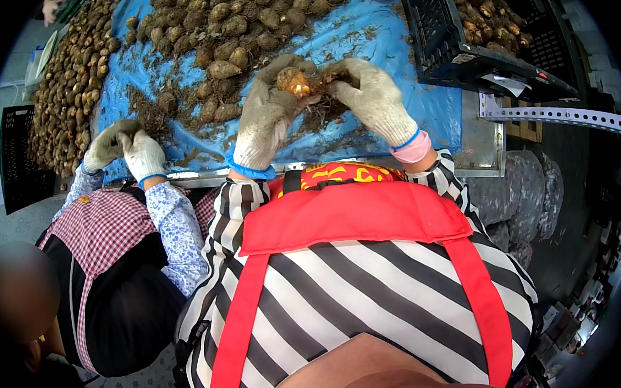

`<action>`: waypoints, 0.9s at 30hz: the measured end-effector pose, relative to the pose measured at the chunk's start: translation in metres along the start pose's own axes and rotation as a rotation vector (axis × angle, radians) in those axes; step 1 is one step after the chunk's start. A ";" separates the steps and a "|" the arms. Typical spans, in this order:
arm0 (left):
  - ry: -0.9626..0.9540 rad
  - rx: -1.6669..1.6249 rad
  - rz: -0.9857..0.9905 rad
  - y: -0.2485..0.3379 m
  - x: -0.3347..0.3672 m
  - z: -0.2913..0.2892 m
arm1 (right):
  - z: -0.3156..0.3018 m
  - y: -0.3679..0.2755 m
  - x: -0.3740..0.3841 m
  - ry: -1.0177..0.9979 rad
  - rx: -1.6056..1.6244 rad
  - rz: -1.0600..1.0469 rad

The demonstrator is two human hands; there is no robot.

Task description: The person cleans agricultural bulbs by hand on a blue sorting table. They pick up individual bulbs, remove dirt and loose outer layers with their gloved fingers, and place them into a black crate.

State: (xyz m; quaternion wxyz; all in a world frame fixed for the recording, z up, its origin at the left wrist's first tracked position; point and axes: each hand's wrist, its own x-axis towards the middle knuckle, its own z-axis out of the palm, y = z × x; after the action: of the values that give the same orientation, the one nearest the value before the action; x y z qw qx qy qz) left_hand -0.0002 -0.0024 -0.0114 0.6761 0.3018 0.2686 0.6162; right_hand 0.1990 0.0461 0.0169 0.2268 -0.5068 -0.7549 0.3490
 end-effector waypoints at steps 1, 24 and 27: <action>-0.006 -0.026 -0.005 -0.001 -0.001 -0.002 | -0.001 -0.001 -0.001 0.054 0.032 -0.037; -0.129 -0.186 -0.197 -0.011 -0.002 -0.005 | -0.006 0.004 0.018 -0.020 0.072 0.099; -0.222 -0.314 -0.234 -0.008 -0.004 0.001 | -0.012 0.021 0.017 0.009 -0.110 0.011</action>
State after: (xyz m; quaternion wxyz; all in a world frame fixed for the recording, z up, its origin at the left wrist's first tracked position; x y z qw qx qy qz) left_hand 0.0058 -0.0069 -0.0166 0.8072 0.2257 0.1265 0.5305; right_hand 0.2132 0.0704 0.0088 0.2000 -0.5242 -0.7691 0.3060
